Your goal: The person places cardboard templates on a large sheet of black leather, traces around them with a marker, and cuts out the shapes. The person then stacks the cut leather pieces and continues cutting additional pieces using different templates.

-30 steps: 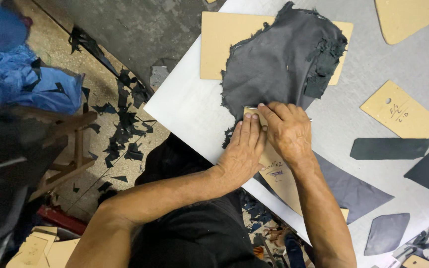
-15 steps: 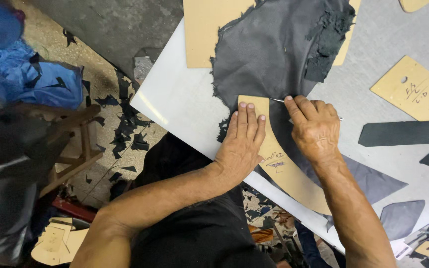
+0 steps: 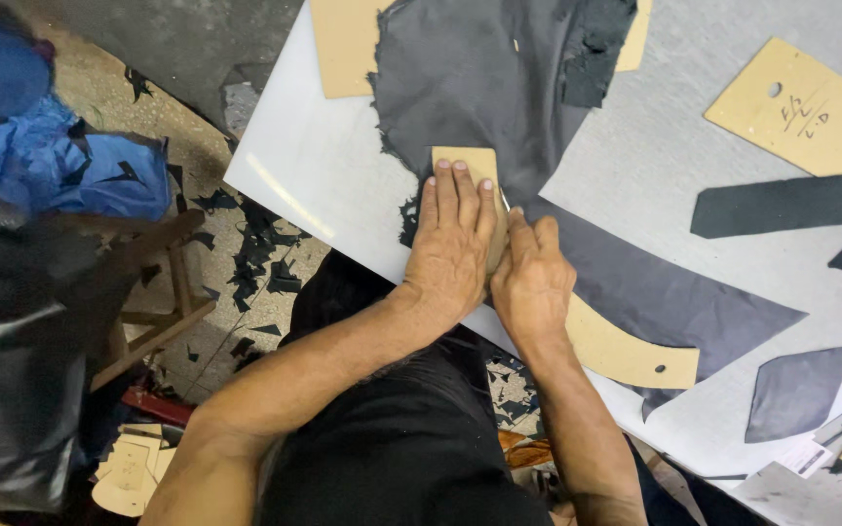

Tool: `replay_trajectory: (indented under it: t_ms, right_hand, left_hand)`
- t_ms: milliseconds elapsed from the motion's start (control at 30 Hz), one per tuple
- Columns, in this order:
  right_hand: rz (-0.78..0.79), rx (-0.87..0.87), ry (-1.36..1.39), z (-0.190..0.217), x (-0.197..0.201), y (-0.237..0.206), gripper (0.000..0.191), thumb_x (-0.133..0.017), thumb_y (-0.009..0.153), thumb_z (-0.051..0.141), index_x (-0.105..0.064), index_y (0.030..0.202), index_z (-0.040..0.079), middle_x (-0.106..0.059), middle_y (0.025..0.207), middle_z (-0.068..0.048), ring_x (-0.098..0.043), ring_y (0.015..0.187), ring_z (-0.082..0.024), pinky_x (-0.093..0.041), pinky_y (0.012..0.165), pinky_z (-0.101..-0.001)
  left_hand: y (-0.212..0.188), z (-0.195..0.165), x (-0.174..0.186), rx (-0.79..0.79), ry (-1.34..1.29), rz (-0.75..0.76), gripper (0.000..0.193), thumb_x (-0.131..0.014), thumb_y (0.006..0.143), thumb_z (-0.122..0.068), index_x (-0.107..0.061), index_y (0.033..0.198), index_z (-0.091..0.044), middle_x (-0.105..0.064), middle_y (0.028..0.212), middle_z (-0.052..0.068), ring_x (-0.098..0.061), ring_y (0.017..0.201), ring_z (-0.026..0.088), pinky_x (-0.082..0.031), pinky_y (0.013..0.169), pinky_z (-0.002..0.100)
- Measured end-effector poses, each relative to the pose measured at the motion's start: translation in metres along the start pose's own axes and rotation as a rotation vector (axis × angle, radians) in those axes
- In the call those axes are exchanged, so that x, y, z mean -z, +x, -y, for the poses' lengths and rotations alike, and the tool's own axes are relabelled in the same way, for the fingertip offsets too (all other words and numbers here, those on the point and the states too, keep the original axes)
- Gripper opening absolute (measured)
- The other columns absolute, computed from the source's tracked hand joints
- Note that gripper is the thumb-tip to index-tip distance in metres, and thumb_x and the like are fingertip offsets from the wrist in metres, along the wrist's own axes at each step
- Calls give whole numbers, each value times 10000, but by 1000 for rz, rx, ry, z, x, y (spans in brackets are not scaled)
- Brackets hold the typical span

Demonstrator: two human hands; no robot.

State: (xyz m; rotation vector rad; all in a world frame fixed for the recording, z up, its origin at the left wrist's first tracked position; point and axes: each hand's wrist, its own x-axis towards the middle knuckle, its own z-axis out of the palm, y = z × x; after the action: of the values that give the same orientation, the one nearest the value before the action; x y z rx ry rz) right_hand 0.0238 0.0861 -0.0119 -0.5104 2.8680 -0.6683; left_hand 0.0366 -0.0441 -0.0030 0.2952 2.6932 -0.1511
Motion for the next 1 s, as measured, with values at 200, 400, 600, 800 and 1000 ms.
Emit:
replay_trajectory:
  t_ms: [200, 400, 600, 800, 1000]
  right_hand:
    - [42, 89, -117, -54, 20, -59, 445, -638, 851, -45, -688, 1292, -17, -582, 930, -150, -624, 784, -335, -522, 662, -461]
    - [-23, 233, -302, -132, 49, -130, 492, -638, 807, -25, -680, 1296, -43, -665, 1083, -138, -588, 867, -274, -484, 746, -412]
    - [-1, 290, -437, -205, 72, -177, 425, -617, 863, -52, -699, 1279, -35, -707, 1110, -129, -628, 885, -228, -466, 723, -369]
    - [48, 452, -491, -278, 98, -185, 334, -650, 944, -2, -718, 1271, 5, -731, 1147, -135, -642, 905, -208, -481, 738, -359]
    - [126, 498, -511, -325, 141, -170, 361, -702, 921, 8, -729, 1277, 61, -732, 1162, -76, -642, 929, -192, -489, 792, -359]
  left_hand:
    - [9, -14, 14, 81, -117, 153, 1173, -636, 766, -751, -296, 1525, 76, -272, 1532, 401, -230, 1435, 562, -188, 1176, 596]
    - [8, -25, 5, 80, 33, 135, 1225, -505, 791, -873, -328, 1528, 91, -300, 1496, 444, -247, 1412, 585, -216, 1156, 588]
    - [6, -29, -8, 57, 127, 78, 1268, -547, 775, -900, -441, 1507, 130, -376, 1447, 479, -304, 1411, 567, -215, 1201, 559]
    - [3, -31, -9, 64, 69, 2, 1323, -673, 690, -872, -473, 1486, 165, -385, 1439, 499, -308, 1439, 555, -198, 1237, 526]
    - [-1, -35, -9, 78, 71, -53, 1263, -699, 694, -814, -450, 1481, 142, -399, 1425, 485, -330, 1400, 574, -228, 1203, 528]
